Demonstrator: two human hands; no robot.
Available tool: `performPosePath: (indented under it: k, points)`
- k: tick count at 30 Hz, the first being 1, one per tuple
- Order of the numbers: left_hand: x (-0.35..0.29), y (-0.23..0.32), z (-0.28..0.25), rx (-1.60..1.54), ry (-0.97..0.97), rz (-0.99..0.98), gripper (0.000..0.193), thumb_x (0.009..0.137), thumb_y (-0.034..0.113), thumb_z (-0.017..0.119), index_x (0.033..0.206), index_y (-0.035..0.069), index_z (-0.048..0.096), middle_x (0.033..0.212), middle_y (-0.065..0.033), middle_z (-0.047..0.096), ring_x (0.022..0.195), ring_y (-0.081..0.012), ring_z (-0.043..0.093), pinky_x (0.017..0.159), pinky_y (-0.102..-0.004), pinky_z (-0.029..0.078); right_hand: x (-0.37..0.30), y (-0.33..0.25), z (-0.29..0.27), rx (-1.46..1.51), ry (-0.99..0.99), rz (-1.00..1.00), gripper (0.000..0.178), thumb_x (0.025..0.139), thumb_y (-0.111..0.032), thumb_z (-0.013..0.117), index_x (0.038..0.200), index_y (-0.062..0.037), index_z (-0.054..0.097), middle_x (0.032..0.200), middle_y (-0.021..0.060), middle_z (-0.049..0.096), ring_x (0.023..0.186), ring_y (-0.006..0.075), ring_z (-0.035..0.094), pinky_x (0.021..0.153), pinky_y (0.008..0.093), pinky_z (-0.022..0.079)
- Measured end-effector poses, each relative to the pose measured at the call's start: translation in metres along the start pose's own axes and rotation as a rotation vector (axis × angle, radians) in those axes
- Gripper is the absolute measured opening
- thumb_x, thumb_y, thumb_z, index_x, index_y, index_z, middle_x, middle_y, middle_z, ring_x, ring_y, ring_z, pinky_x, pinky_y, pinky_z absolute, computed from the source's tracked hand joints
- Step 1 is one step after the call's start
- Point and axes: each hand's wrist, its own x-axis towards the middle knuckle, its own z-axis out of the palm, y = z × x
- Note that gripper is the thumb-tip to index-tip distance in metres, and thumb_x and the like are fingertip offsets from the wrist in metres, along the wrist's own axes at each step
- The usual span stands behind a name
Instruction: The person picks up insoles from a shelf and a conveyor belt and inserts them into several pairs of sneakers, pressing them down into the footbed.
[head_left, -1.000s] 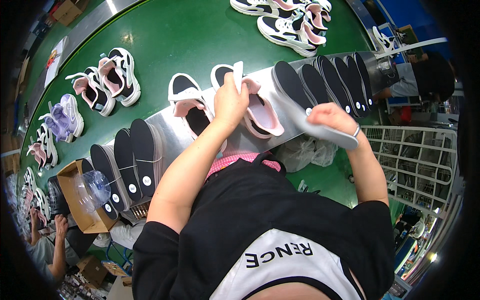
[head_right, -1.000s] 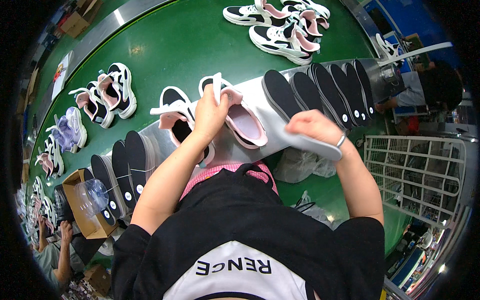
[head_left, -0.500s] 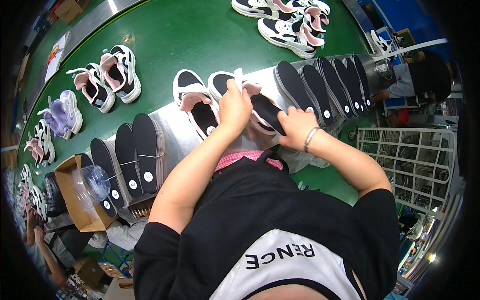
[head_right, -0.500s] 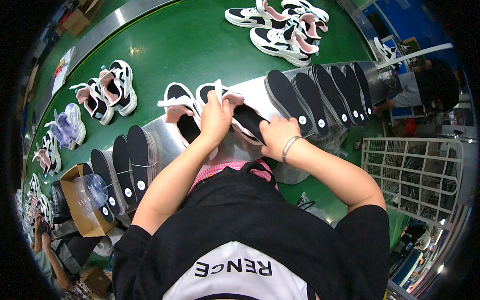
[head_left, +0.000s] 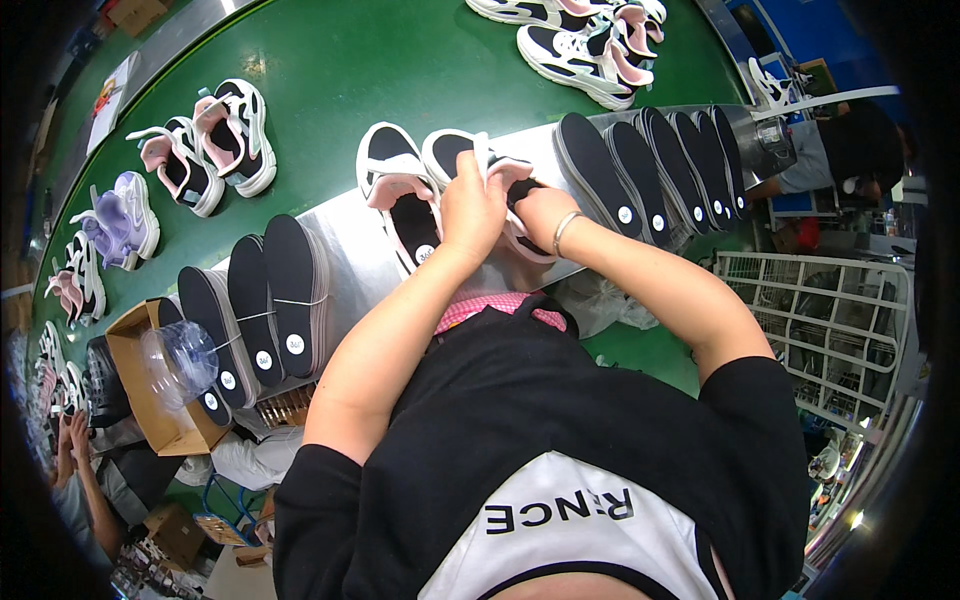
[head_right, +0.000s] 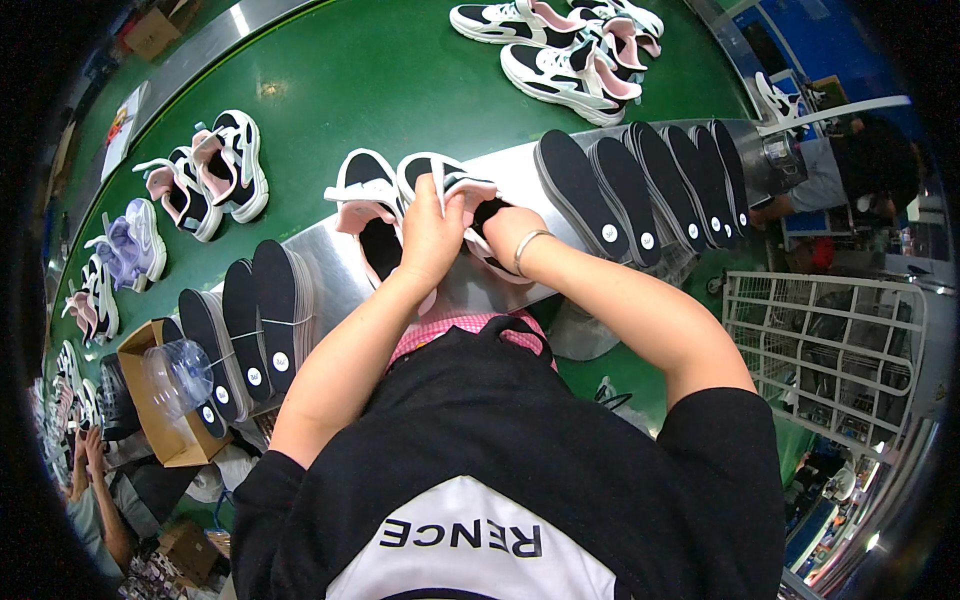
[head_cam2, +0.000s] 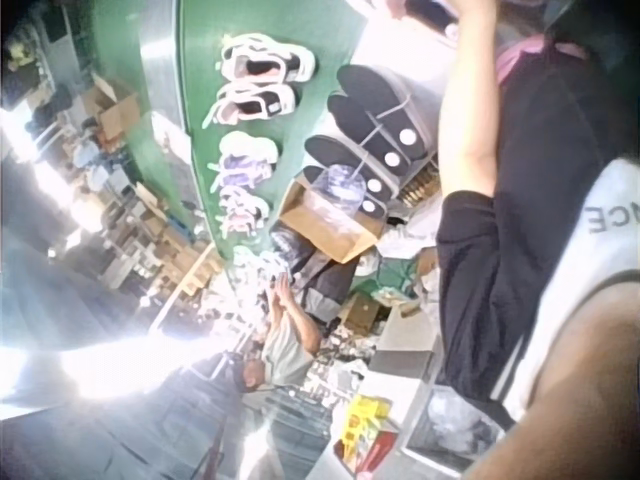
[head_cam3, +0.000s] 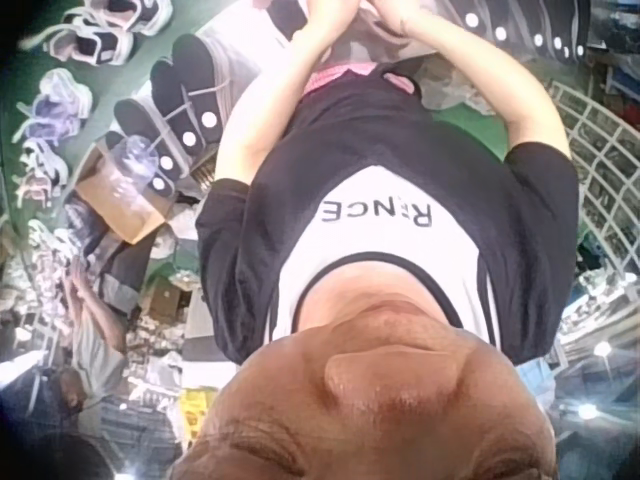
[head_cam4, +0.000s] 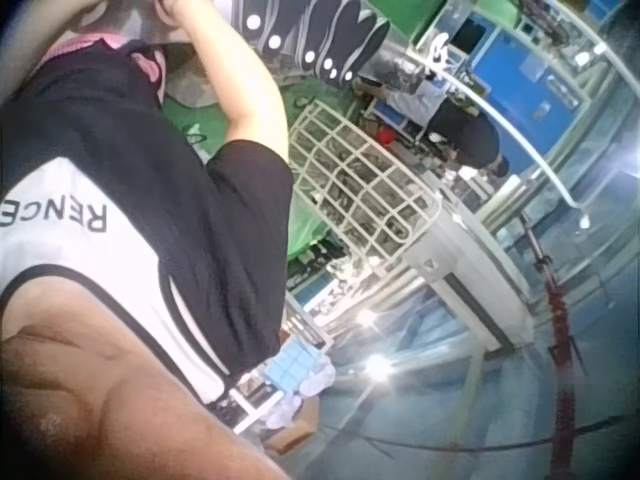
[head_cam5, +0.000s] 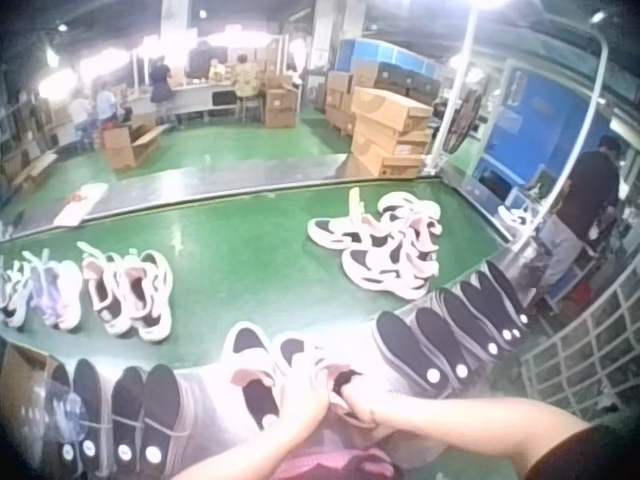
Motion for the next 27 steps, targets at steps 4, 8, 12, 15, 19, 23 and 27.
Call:
performPosePath:
  k: [4, 8, 12, 15, 19, 23, 27]
  points:
    - [0.004, -0.001, 0.001, 0.001, -0.039, -0.021, 0.024, 0.077, 0.013, 0.051, 0.090, -0.002, 0.037, 0.068, -0.0238, 0.055, 0.066, -0.0404, 0.055, 0.058, -0.0454, 0.042, 0.012, -0.002, -0.007, -0.025, -0.202, 0.060, 0.023, 0.071, -0.019, 0.054, 0.088, -0.0044, 0.061, 0.094, 0.0142, 0.059, 0.089, 0.0246, 0.057, 0.076, 0.0335, 0.045]
    - [0.005, 0.001, 0.001, -0.007, -0.054, -0.026, 0.023, 0.077, 0.013, 0.050, 0.090, -0.002, 0.038, 0.070, -0.0241, 0.055, 0.067, -0.0401, 0.054, 0.058, -0.0446, 0.042, 0.018, -0.004, -0.009, -0.143, -0.251, 0.057, 0.025, 0.068, -0.013, 0.058, 0.091, -0.0048, 0.061, 0.094, 0.0116, 0.060, 0.091, 0.0224, 0.057, 0.078, 0.0310, 0.044]
    - [0.007, 0.003, 0.001, 0.010, -0.083, -0.040, 0.022, 0.078, 0.014, 0.050, 0.089, -0.002, 0.039, 0.071, -0.0246, 0.055, 0.069, -0.0398, 0.054, 0.059, -0.0432, 0.042, 0.017, -0.008, -0.019, -0.142, -0.203, 0.137, 0.023, 0.073, -0.022, 0.054, 0.092, -0.0118, 0.062, 0.097, 0.0059, 0.060, 0.091, 0.0178, 0.057, 0.075, 0.0281, 0.045]
    - [0.007, 0.000, 0.006, 0.028, -0.084, -0.005, 0.024, 0.078, 0.013, 0.049, 0.091, -0.002, 0.037, 0.069, -0.0242, 0.055, 0.067, -0.0402, 0.054, 0.058, -0.0449, 0.042, 0.013, -0.005, -0.019, -0.200, -0.161, 0.044, 0.023, 0.072, -0.022, 0.054, 0.090, -0.0120, 0.063, 0.096, 0.0059, 0.060, 0.090, 0.0183, 0.057, 0.074, 0.0272, 0.045]
    - [0.007, 0.002, 0.008, 0.056, -0.086, 0.002, 0.024, 0.078, 0.013, 0.049, 0.091, -0.003, 0.035, 0.066, -0.0241, 0.055, 0.064, -0.0404, 0.054, 0.056, -0.0456, 0.042, 0.011, 0.006, -0.013, -0.184, -0.262, -0.004, 0.024, 0.070, -0.023, 0.054, 0.090, -0.0111, 0.062, 0.095, 0.0078, 0.060, 0.090, 0.0203, 0.057, 0.078, 0.0316, 0.043]
    - [0.007, -0.001, 0.010, 0.069, -0.059, -0.010, 0.024, 0.078, 0.012, 0.048, 0.090, -0.003, 0.035, 0.065, -0.0242, 0.055, 0.063, -0.0404, 0.054, 0.055, -0.0457, 0.042, -0.022, 0.008, -0.030, -0.019, -0.359, -0.038, 0.027, 0.068, -0.018, 0.054, 0.091, -0.0085, 0.061, 0.094, 0.0135, 0.060, 0.092, 0.0227, 0.057, 0.087, 0.0459, 0.033]
    - [0.008, 0.007, 0.012, 0.101, -0.073, -0.031, 0.022, 0.079, 0.011, 0.048, 0.089, -0.003, 0.034, 0.064, -0.0231, 0.055, 0.063, -0.0398, 0.055, 0.056, -0.0451, 0.043, -0.026, 0.017, -0.009, -0.028, -0.371, -0.004, 0.030, 0.068, -0.014, 0.049, 0.094, -0.0012, 0.058, 0.097, 0.0153, 0.058, 0.094, 0.0258, 0.056, 0.093, 0.0561, 0.017]
